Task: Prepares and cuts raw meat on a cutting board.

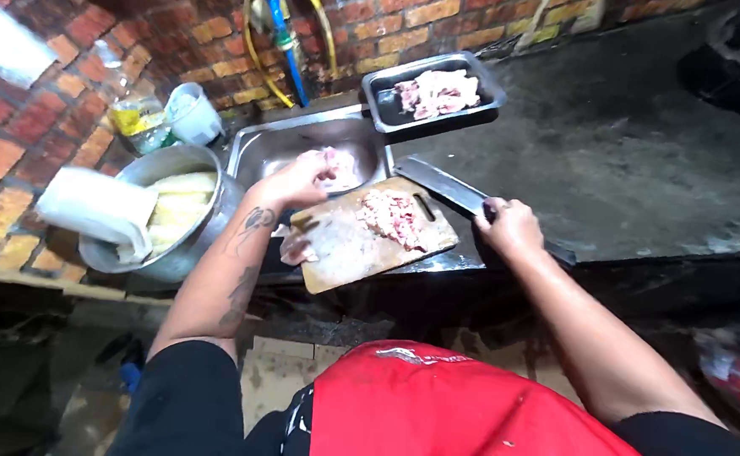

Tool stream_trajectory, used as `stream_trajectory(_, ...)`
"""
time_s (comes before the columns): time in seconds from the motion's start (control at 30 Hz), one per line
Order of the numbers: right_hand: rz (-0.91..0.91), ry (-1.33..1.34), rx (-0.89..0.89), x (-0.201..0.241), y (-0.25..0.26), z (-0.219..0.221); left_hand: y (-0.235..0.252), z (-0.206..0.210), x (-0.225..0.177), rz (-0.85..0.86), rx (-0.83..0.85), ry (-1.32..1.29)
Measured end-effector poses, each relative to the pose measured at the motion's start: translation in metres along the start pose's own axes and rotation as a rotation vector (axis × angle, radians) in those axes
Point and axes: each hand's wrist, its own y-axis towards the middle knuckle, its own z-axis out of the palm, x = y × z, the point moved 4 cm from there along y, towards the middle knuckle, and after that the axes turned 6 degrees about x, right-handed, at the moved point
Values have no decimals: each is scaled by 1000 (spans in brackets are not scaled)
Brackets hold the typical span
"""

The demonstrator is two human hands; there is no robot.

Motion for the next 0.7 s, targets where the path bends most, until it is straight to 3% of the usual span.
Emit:
stream_trajectory(0.1,6,19,112,3,1,-16,-41,36,62,-204,119,4)
stream_trajectory(0.23,53,241,206,-10,15,-27,-65,86,105,-235,99,-110)
stream_trajectory(0.47,104,642,221,14,-31,-44,-58,129,127,-355,-14,-642)
stream_trajectory(0.7,4,820,195,32,-73,-48,-60,134,111,-261,-124,-671)
